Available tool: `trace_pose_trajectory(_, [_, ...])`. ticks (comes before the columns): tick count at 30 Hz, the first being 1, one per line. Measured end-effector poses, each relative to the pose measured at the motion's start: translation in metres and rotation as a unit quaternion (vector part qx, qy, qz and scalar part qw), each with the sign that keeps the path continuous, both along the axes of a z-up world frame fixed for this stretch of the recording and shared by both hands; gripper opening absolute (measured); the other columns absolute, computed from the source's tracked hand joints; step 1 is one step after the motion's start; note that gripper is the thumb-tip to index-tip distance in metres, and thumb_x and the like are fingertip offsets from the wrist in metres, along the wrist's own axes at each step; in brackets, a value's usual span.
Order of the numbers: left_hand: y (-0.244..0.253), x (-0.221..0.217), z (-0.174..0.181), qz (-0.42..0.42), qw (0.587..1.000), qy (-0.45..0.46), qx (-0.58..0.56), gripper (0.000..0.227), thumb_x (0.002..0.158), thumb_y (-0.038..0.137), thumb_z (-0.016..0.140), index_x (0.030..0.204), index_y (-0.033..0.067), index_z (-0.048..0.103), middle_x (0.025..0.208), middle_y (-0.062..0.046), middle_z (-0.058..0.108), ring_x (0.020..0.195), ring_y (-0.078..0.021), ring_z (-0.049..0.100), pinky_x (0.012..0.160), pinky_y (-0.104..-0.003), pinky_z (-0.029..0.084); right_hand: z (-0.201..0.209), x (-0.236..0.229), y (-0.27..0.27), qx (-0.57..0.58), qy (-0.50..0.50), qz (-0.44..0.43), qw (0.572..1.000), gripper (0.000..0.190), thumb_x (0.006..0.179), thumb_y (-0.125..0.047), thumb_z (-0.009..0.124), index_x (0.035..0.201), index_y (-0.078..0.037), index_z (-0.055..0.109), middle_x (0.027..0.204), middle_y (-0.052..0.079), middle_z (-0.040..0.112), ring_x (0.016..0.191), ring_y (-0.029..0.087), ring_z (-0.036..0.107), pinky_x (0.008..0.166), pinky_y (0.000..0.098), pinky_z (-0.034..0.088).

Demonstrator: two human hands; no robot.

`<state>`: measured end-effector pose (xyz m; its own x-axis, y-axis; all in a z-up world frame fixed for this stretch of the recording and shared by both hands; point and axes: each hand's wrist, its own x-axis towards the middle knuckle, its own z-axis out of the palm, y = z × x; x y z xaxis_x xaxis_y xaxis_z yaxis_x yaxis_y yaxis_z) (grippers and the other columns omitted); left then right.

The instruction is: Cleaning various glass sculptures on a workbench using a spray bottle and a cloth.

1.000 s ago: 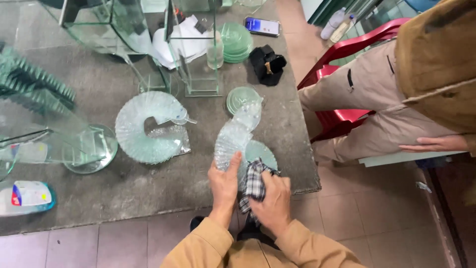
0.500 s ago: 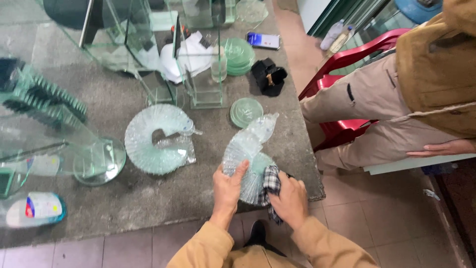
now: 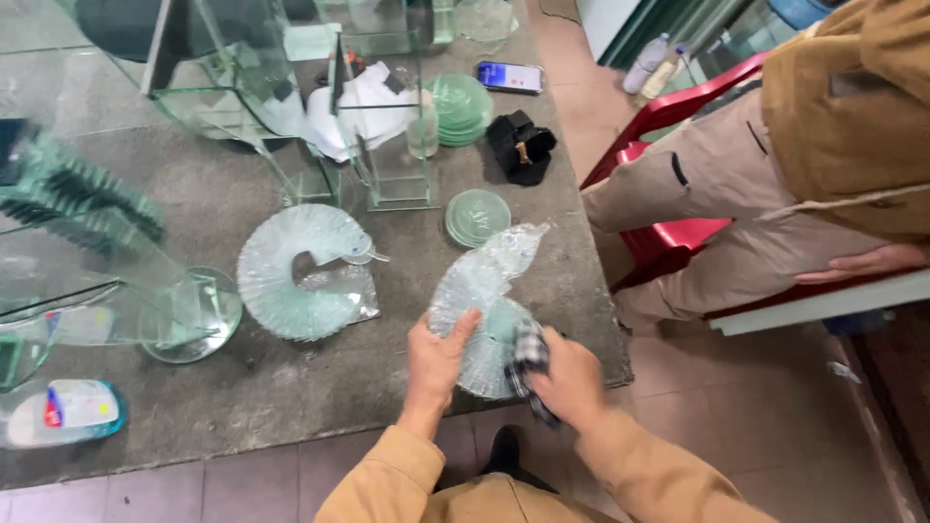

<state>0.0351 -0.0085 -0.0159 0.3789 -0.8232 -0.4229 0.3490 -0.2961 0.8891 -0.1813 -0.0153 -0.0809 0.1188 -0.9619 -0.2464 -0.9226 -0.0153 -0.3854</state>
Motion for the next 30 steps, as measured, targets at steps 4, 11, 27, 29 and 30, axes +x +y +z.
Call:
trace_pose_trajectory(4, [-0.002, -0.006, 0.002, 0.002, 1.0, 0.006, 0.005, 0.04, 0.081, 0.024, 0.106, 0.093, 0.003, 0.074, 0.081, -0.006, 0.072, 0.078, -0.0159, 0.066, 0.074, -0.037, 0.062, -0.036, 0.008, -0.062, -0.036, 0.052, 0.032, 0.998, 0.042, 0.08, -0.029, 0.086, 0.112, -0.009, 0.068, 0.095, 0.023, 0.08, 0.099, 0.048, 0.081, 0.087, 0.0593, 0.063])
trace_pose_trajectory(11, [0.0, -0.001, 0.007, 0.008, 1.0, -0.02, 0.009, 0.039, 0.083, 0.028, 0.105, 0.094, 0.0049, 0.075, 0.083, -0.004, 0.071, 0.08, -0.0161, 0.066, 0.074, -0.036, 0.061, 0.016, 0.004, -0.021, 0.002, -0.032, -0.02, 0.999, 0.033, 0.082, -0.032, 0.082, 0.106, -0.011, 0.074, 0.095, 0.022, 0.084, 0.105, 0.05, 0.081, 0.09, 0.0603, 0.063])
trace_pose_trajectory(27, [0.003, 0.003, 0.003, -0.028, 0.995, -0.08, 0.062, 0.06, 0.079, 0.039, 0.103, 0.116, 0.0064, 0.069, 0.103, -0.015, 0.071, 0.097, -0.0253, 0.068, 0.084, -0.041, 0.057, -0.034, -0.01, -0.047, 0.035, -0.186, -0.222, 0.957, 0.049, 0.087, -0.053, 0.084, 0.113, -0.012, 0.08, 0.107, 0.023, 0.085, 0.114, 0.045, 0.079, 0.094, 0.0569, 0.064])
trace_pose_trajectory(29, [0.017, 0.0, 0.008, -0.017, 0.991, -0.093, 0.092, 0.075, 0.085, 0.047, 0.097, 0.139, 0.0052, 0.065, 0.126, -0.025, 0.075, 0.115, -0.0328, 0.073, 0.099, -0.048, 0.059, -0.02, -0.006, -0.038, 0.059, -0.195, -0.254, 0.945, 0.052, 0.086, -0.056, 0.085, 0.113, -0.011, 0.081, 0.107, 0.023, 0.085, 0.115, 0.045, 0.079, 0.094, 0.0588, 0.064])
trace_pose_trajectory(30, [0.026, -0.004, 0.017, -0.003, 0.993, -0.05, 0.108, 0.076, 0.085, 0.044, 0.089, 0.144, 0.0077, 0.058, 0.133, -0.02, 0.075, 0.116, -0.0286, 0.074, 0.1, -0.045, 0.061, -0.013, -0.002, -0.037, 0.083, -0.195, -0.265, 0.94, 0.052, 0.087, -0.055, 0.082, 0.115, -0.011, 0.082, 0.111, 0.018, 0.087, 0.115, 0.038, 0.08, 0.098, 0.0502, 0.062])
